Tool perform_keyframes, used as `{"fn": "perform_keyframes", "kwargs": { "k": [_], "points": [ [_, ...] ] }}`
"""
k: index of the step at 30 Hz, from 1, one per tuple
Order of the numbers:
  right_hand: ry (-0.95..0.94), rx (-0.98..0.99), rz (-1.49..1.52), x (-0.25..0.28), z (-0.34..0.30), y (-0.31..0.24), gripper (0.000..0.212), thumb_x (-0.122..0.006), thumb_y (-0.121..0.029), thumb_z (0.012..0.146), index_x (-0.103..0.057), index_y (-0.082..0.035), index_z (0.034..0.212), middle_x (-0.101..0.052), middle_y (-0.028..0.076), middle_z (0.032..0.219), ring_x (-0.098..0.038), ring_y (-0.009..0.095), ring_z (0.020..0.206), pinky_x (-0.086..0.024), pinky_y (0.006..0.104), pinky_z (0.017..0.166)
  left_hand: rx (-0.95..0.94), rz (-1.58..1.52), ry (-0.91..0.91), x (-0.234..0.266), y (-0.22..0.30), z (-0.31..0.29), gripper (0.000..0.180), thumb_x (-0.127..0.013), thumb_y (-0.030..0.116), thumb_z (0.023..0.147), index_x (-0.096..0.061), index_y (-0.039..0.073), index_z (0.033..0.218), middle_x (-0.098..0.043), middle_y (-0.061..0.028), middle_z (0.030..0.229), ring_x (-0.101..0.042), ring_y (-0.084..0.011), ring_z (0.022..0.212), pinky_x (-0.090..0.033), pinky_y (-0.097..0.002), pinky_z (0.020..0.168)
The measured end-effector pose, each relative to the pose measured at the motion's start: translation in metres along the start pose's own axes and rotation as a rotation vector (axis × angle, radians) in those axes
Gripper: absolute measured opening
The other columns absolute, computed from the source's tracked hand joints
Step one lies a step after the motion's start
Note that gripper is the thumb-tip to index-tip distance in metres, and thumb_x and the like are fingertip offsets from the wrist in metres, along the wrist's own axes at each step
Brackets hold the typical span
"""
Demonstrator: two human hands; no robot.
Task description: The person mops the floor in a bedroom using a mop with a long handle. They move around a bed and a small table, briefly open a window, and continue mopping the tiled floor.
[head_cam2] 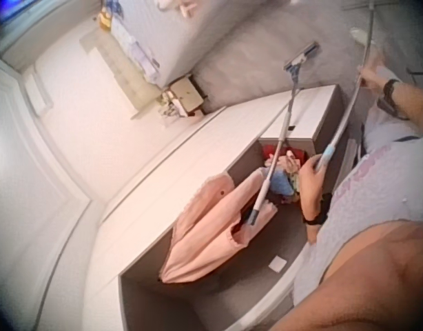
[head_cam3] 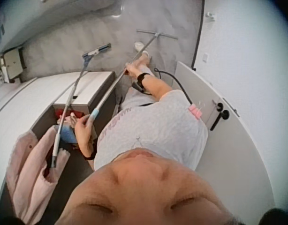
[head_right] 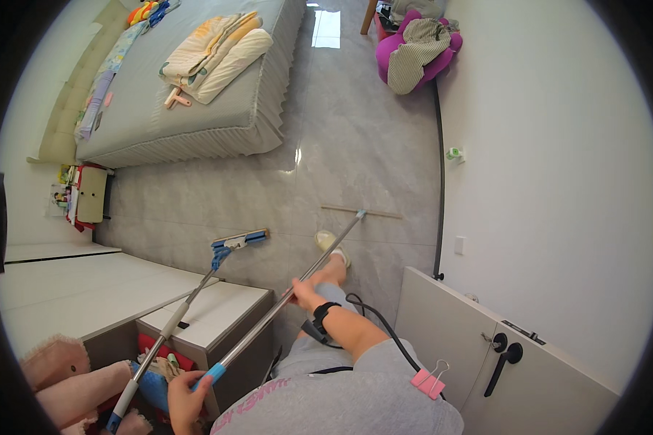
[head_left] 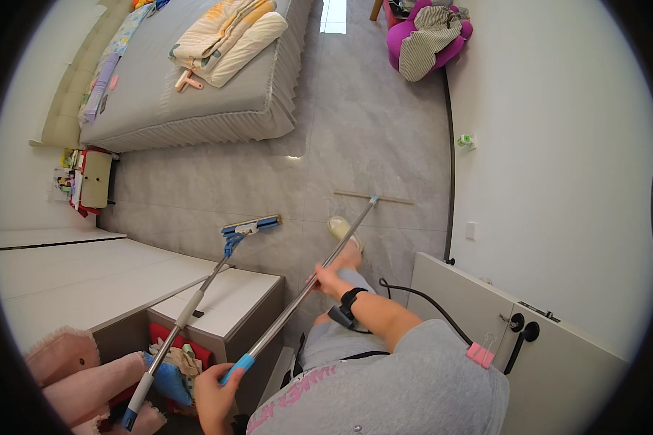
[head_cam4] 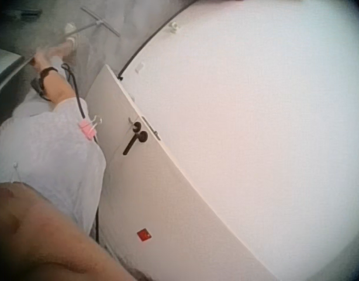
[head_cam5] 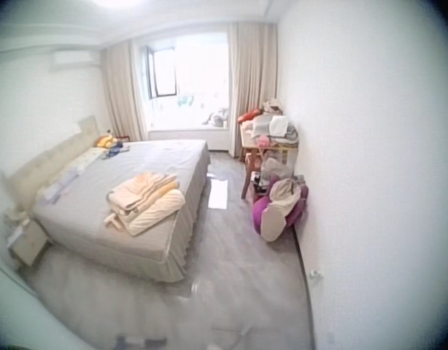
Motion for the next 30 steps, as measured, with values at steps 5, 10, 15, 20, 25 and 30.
{"fn": "perform_keyframes", "kwargs": {
  "k": [5,10,15,20,25,30],
  "points": [
    [-0.004,-0.038,0.004,-0.029,-0.037,0.010,0.021,-0.042,-0.016,0.088,-0.041,0.004,0.092,-0.055,0.015,0.072,-0.059,0.031,0.059,-0.053,0.0445,0.053,-0.054,-0.067,-0.004,0.032,-0.007,-0.022,0.018,-0.058,0.009,0.081,-0.061,-0.004,0.093,-0.058,-0.0052,0.061,-0.050,-0.0081,0.048,-0.040,-0.0249,0.045],
    [0.059,0.130,-0.076,-0.015,-0.018,-0.085,0.024,-0.043,-0.017,0.086,-0.045,0.006,0.089,-0.056,0.016,0.070,-0.059,0.028,0.057,-0.052,0.0420,0.051,-0.166,-0.044,0.019,0.001,0.047,0.032,0.023,-0.067,0.015,0.073,-0.063,-0.003,0.088,-0.059,-0.0114,0.061,-0.055,-0.0142,0.055,-0.042,-0.0260,0.051],
    [0.079,0.180,-0.134,-0.005,-0.003,-0.121,0.030,-0.042,-0.024,0.088,-0.049,0.006,0.089,-0.057,0.015,0.074,-0.060,0.028,0.060,-0.051,0.0410,0.053,-0.233,0.084,-0.033,-0.015,0.067,0.069,0.027,-0.069,0.020,0.071,-0.063,0.000,0.088,-0.059,-0.0164,0.066,-0.056,-0.0234,0.055,-0.042,-0.0296,0.053],
    [0.011,0.031,0.020,-0.044,-0.018,-0.047,0.024,-0.047,-0.019,0.084,-0.044,0.005,0.085,-0.056,0.015,0.071,-0.060,0.030,0.058,-0.053,0.0459,0.051,-0.113,0.172,0.071,0.056,0.066,0.047,0.024,-0.070,0.016,0.067,-0.064,0.001,0.084,-0.060,-0.0155,0.066,-0.059,-0.0277,0.056,-0.044,-0.0305,0.053],
    [-0.016,0.028,0.051,-0.055,-0.045,-0.066,0.023,-0.046,-0.020,0.086,-0.045,0.004,0.084,-0.055,0.014,0.069,-0.059,0.029,0.058,-0.053,0.0468,0.051,-0.428,0.317,0.003,0.071,0.101,0.047,0.020,-0.064,0.011,0.074,-0.063,0.001,0.092,-0.060,-0.0134,0.067,-0.057,-0.0219,0.058,-0.046,-0.0303,0.057],
    [0.210,0.144,0.146,0.055,-0.001,-0.134,0.028,-0.043,-0.024,0.088,-0.047,0.003,0.082,-0.053,0.014,0.072,-0.056,0.025,0.058,-0.052,0.0379,0.052,-0.639,0.435,0.027,0.000,0.182,0.092,0.027,-0.071,0.027,0.067,-0.064,0.007,0.083,-0.058,-0.0112,0.063,-0.056,-0.0292,0.056,-0.042,-0.0360,0.049]
  ]
}}
Point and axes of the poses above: each hand's wrist, its own z-axis towards the middle knuckle, its own x-axis out of the back of the hand, y = z × x, the point moved 9 cm from there along z, towards the middle knuckle
